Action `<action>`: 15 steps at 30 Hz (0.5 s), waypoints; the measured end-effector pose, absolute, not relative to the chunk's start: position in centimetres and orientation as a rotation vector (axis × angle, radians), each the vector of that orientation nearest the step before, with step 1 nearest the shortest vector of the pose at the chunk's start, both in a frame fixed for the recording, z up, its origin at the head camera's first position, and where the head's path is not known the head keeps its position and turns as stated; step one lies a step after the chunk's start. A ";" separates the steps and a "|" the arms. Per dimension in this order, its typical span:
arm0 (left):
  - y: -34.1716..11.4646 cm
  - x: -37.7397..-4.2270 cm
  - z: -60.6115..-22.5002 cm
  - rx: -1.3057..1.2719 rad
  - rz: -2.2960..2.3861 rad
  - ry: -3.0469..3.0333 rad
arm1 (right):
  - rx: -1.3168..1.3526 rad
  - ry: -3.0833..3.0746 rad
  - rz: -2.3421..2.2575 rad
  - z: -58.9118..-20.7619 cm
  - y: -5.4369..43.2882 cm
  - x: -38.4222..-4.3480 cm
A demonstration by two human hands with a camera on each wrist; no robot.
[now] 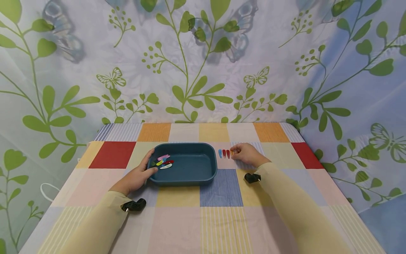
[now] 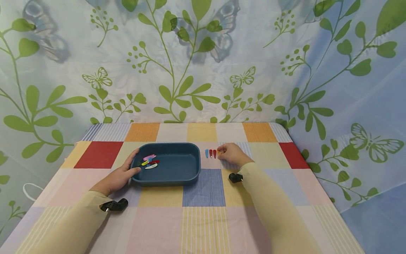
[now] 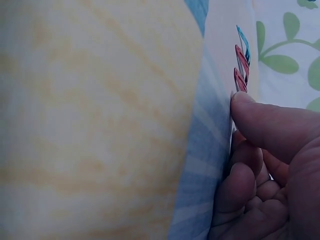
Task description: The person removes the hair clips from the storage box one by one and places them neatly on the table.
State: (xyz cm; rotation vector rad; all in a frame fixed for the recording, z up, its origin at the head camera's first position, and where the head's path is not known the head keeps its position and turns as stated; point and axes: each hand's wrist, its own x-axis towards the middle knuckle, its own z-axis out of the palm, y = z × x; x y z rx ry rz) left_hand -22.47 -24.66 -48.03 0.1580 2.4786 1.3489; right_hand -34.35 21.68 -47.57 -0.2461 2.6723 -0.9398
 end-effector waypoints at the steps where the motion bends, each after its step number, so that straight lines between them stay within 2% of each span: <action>1: -24.7 -22.5 -48.0 0.158 1.348 2.479 | -0.250 2.672 -0.943 -47.6 21.7 -34.3; 15: -24.7 -22.4 -47.9 0.157 1.357 2.468 | -0.293 2.662 -0.969 -48.0 22.6 -34.5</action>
